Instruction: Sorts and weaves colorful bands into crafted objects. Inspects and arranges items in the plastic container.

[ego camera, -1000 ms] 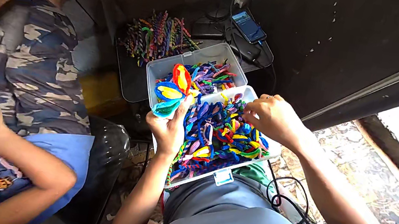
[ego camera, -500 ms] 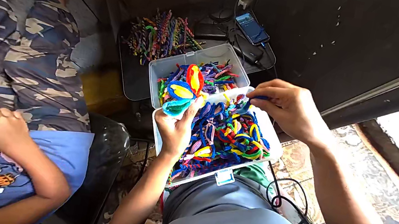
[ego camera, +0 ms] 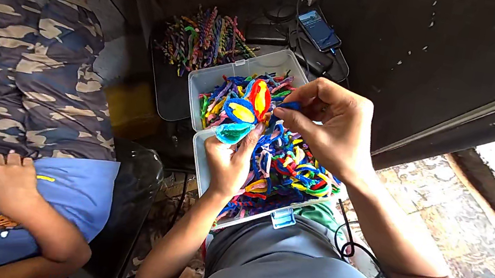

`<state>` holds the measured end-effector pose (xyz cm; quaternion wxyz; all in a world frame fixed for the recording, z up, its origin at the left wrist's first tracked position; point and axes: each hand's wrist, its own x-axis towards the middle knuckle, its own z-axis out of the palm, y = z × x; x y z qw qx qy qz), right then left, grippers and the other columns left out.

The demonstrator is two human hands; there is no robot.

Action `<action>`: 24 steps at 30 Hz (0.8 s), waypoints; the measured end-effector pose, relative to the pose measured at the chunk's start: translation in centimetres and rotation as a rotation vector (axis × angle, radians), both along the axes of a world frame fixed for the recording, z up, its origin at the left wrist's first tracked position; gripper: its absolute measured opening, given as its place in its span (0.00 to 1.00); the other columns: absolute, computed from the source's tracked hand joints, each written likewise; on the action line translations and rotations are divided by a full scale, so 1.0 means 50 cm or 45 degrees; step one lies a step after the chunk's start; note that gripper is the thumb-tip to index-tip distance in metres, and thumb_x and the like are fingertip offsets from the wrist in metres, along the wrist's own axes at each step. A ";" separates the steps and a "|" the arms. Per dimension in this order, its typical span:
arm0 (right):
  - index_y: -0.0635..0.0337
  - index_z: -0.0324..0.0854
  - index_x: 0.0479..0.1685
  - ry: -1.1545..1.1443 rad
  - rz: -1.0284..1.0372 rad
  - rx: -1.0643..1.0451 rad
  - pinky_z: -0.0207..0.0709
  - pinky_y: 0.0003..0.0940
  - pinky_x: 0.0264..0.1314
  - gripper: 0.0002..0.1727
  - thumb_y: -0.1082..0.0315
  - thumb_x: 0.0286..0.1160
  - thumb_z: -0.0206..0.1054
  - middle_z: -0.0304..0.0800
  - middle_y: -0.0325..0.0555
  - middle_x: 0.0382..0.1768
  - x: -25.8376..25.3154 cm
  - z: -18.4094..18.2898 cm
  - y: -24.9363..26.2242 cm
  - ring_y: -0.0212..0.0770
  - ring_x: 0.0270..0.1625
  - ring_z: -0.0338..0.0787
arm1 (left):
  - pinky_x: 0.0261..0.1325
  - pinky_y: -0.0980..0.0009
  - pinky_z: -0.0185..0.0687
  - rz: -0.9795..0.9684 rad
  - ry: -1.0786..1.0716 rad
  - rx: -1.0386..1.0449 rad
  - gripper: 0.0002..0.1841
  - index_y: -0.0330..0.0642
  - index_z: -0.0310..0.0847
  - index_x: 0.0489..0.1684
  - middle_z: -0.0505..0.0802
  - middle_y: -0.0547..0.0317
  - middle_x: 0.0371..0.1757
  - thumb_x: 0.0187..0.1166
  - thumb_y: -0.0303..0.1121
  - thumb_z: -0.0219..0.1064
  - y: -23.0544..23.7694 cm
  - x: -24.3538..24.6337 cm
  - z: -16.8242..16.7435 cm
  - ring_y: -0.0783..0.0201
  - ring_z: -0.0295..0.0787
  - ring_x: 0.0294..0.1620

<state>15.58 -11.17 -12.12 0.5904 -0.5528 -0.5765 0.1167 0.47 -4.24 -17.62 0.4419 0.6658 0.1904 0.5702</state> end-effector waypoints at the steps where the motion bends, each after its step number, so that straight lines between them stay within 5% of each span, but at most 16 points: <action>1: 0.64 0.84 0.41 0.012 0.011 0.009 0.85 0.14 0.36 0.06 0.74 0.71 0.75 0.90 0.37 0.32 0.002 0.002 0.003 0.20 0.31 0.88 | 0.58 0.74 0.90 0.003 0.001 0.017 0.04 0.40 0.87 0.42 0.96 0.72 0.44 0.78 0.22 0.70 0.000 0.000 0.000 0.78 0.93 0.50; 6: 0.63 0.85 0.39 -0.159 -0.049 -0.016 0.82 0.13 0.35 0.05 0.72 0.71 0.75 0.87 0.39 0.33 0.012 0.034 -0.015 0.21 0.32 0.86 | 0.59 0.72 0.91 0.035 -0.013 0.061 0.04 0.37 0.89 0.44 0.97 0.67 0.46 0.78 0.22 0.71 0.004 0.000 -0.001 0.74 0.94 0.52; 24: 0.69 0.85 0.36 -0.175 -0.110 0.178 0.84 0.14 0.38 0.04 0.76 0.70 0.73 0.87 0.46 0.34 -0.028 0.007 0.011 0.23 0.33 0.87 | 0.54 0.79 0.88 -0.053 -0.029 0.059 0.03 0.49 0.88 0.41 0.95 0.78 0.43 0.80 0.28 0.71 0.000 -0.005 0.000 0.82 0.91 0.48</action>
